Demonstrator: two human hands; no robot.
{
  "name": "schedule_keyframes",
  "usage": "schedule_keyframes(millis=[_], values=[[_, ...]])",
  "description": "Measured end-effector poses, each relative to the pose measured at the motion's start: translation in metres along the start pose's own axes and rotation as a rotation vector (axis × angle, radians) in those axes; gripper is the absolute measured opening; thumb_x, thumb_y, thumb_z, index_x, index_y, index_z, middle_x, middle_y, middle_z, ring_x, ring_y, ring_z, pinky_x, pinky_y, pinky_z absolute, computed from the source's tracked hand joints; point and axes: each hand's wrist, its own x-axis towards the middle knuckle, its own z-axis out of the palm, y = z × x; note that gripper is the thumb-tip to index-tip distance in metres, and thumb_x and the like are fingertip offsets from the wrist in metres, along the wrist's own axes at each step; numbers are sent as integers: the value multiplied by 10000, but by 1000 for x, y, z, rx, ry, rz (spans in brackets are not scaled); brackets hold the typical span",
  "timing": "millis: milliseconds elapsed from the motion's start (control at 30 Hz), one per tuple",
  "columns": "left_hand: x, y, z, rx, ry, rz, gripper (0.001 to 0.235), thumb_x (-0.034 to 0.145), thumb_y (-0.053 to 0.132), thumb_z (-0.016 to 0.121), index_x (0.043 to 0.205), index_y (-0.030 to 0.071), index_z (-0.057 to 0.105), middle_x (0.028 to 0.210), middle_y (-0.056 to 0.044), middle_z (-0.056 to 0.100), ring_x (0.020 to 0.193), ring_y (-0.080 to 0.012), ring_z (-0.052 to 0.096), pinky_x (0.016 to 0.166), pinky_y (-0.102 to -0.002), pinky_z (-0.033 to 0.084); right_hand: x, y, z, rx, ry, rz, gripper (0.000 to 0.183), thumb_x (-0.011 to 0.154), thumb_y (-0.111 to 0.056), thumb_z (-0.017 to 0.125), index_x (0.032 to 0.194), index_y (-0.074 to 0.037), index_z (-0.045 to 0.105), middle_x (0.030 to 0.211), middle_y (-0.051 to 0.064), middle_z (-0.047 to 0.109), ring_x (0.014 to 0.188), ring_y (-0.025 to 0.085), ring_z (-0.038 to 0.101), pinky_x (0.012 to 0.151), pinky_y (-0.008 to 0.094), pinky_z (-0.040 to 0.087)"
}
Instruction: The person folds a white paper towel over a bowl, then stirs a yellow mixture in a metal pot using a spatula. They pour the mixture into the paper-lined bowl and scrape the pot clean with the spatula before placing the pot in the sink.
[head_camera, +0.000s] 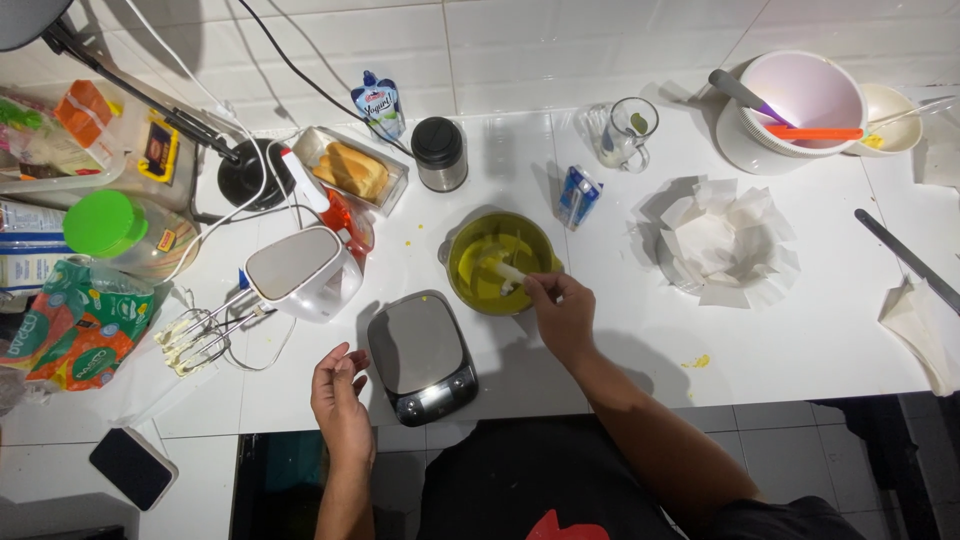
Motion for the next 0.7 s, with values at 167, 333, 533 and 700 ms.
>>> schedule_keyframes(millis=[167, 333, 533, 700], values=[[-1, 2, 0, -9, 5, 10, 339, 1017, 293, 522, 1275, 98, 621, 1122, -81, 713, 1064, -174, 669, 958, -354, 488, 6, 1, -3, -5, -9, 44, 165, 917, -181, 759, 969, -26, 783, 858, 84, 767, 791, 169, 717, 603, 259, 626], [-3, 3, -1, 4, 19, -7, 317, 1022, 284, 512, 1263, 112, 626, 1126, -71, 718, 1071, -169, 676, 967, -351, 484, 5, 6, -6, -12, 34, 6, 167, 917, -187, 764, 975, -33, 796, 829, 67, 773, 715, 137, 680, 597, 261, 591], [-6, 6, -2, 7, 8, -11, 337, 1018, 295, 513, 1272, 106, 625, 1133, -79, 717, 1091, -183, 678, 984, -363, 491, 0, 1, -4, -47, 5, 16, 173, 913, -213, 753, 938, -48, 802, 802, 43, 762, 724, 140, 679, 590, 273, 572], [-6, 5, 1, 2, 15, -10, 325, 1020, 287, 515, 1268, 110, 626, 1125, -72, 715, 1076, -175, 677, 978, -361, 491, 1, 6, -2, -77, -10, -58, 184, 904, -222, 763, 947, -49, 809, 777, 49, 764, 686, 131, 674, 578, 276, 560]])
